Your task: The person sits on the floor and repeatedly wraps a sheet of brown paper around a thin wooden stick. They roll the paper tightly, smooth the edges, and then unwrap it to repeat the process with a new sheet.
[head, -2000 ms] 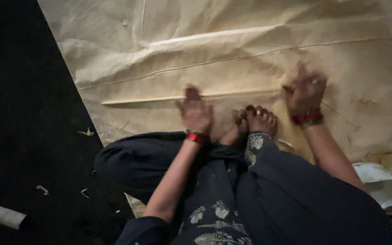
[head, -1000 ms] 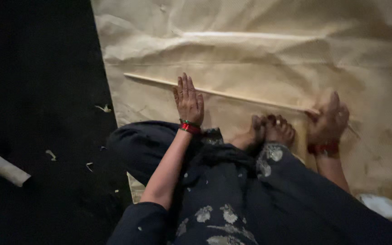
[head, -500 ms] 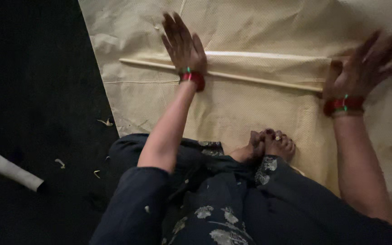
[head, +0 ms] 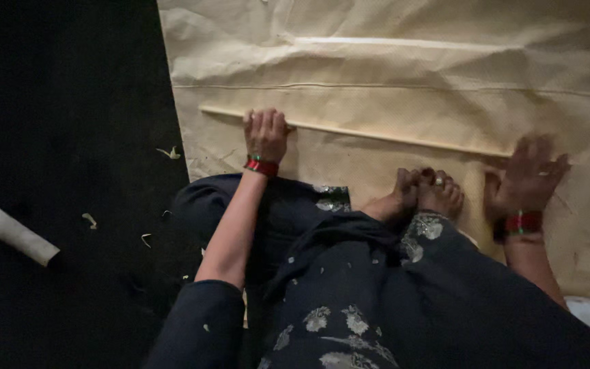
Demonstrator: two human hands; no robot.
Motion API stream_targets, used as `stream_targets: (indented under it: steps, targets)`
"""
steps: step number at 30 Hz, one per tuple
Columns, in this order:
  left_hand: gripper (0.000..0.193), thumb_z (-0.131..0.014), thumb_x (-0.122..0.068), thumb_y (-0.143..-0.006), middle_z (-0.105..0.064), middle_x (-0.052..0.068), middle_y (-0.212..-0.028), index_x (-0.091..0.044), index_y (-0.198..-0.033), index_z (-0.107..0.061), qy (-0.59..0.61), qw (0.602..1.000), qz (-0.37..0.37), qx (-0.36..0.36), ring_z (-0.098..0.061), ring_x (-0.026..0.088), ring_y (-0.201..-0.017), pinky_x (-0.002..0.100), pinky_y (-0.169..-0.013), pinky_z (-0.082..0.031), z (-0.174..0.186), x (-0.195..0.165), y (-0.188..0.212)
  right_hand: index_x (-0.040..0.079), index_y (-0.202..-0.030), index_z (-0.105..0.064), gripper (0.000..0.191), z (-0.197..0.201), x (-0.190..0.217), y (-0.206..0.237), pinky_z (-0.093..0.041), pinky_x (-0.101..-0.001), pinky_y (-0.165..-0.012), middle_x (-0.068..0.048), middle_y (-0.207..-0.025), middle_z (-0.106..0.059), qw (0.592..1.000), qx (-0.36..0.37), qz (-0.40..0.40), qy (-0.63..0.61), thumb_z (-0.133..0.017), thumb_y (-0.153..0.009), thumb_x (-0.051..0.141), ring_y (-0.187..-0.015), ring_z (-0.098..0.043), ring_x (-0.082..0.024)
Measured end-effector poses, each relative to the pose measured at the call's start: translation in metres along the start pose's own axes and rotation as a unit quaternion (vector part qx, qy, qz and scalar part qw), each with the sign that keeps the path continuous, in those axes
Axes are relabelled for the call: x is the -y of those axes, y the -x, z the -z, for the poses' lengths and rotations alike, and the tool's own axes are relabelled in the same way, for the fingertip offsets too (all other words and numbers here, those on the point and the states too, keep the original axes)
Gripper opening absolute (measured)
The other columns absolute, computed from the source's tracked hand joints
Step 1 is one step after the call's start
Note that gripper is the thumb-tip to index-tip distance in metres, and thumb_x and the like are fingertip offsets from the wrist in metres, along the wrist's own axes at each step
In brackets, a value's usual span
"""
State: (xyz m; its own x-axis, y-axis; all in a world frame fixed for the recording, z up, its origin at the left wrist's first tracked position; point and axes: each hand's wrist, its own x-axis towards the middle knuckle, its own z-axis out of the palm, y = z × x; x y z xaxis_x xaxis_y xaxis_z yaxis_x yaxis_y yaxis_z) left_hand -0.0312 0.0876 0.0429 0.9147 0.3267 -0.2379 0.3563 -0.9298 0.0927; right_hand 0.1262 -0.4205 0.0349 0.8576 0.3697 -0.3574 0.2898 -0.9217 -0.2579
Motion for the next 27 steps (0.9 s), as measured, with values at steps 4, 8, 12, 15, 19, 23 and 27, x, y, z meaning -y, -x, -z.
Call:
stream_targets:
  steps: [4,8,12,15,19,23,27]
  targets:
    - [0.052,-0.056,-0.042,-0.107,-0.042,0.014,-0.16,-0.01,-0.147,-0.049,0.035,0.996,0.056,-0.064,-0.036,0.034,-0.152,0.053,-0.129,-0.021,-0.006,-0.001,0.016,0.009,-0.172,-0.01,0.09,0.004,0.01,-0.012,-0.003,-0.0704,-0.13,-0.025,-0.178,-0.006,0.999,-0.01,0.002,-0.049,-0.036,-0.1,0.056,-0.165,-0.002,-0.043]
    - [0.081,-0.042,-0.051,-0.105,-0.011,0.022,-0.172,0.001,-0.164,-0.02,0.034,0.976,0.137,-0.167,-0.01,0.04,-0.159,0.057,-0.127,-0.008,0.001,-0.003,-0.013,0.007,-0.172,-0.011,0.091,0.027,0.028,-0.063,-0.003,-0.0718,-0.131,-0.031,-0.177,-0.004,0.993,0.059,-0.094,0.033,-0.044,-0.107,0.061,-0.165,-0.001,-0.047]
    - [0.078,-0.03,-0.052,-0.106,0.004,0.012,-0.176,-0.013,-0.168,-0.004,-0.011,0.982,0.114,-0.149,-0.002,0.03,-0.164,0.052,-0.132,-0.001,0.025,0.008,-0.073,0.005,-0.17,-0.01,0.091,0.05,0.061,-0.109,-0.006,-0.0718,-0.126,-0.032,-0.173,-0.006,0.989,0.048,-0.127,0.063,-0.047,-0.104,0.056,-0.162,-0.005,-0.048]
    - [0.078,-0.024,-0.056,-0.11,0.014,0.007,-0.176,-0.017,-0.167,0.011,-0.03,0.977,0.075,-0.196,0.004,0.023,-0.164,0.052,-0.132,0.004,0.048,0.008,-0.127,0.005,-0.169,-0.008,0.098,0.068,0.074,-0.151,-0.005,-0.0716,-0.125,-0.03,-0.173,-0.006,0.992,0.028,-0.092,0.084,-0.046,-0.101,0.065,-0.161,-0.005,-0.046]
    - [0.077,-0.015,-0.064,-0.112,0.02,0.004,-0.175,-0.019,-0.169,0.012,0.029,0.971,0.081,-0.221,0.011,0.02,-0.165,0.048,-0.134,0.01,0.073,0.008,-0.18,0.006,-0.168,-0.004,0.108,0.071,0.07,-0.193,-0.004,-0.0713,-0.124,-0.027,-0.172,-0.007,0.995,-0.003,-0.055,0.088,-0.045,-0.097,0.076,-0.161,-0.006,-0.045]
    - [0.081,-0.014,-0.067,-0.108,0.019,0.0,-0.175,-0.019,-0.168,0.011,-0.017,0.971,0.068,-0.228,0.011,0.016,-0.164,0.05,-0.133,0.012,0.071,0.007,-0.159,0.006,-0.167,-0.001,0.118,0.045,0.03,-0.176,-0.003,-0.0711,-0.123,-0.025,-0.172,-0.007,0.991,-0.088,0.019,0.101,-0.044,-0.093,0.087,-0.161,-0.006,-0.043]
    - [0.081,-0.013,-0.066,-0.11,0.018,0.004,-0.174,-0.012,-0.166,0.009,0.055,0.981,0.042,-0.181,0.011,0.02,-0.161,0.051,-0.127,0.017,0.04,0.015,-0.065,0.007,-0.167,0.0,0.126,-0.013,-0.012,-0.093,-0.002,-0.0706,-0.121,-0.024,-0.171,-0.01,0.957,-0.25,0.115,0.091,-0.05,-0.09,0.092,-0.157,-0.006,-0.044]
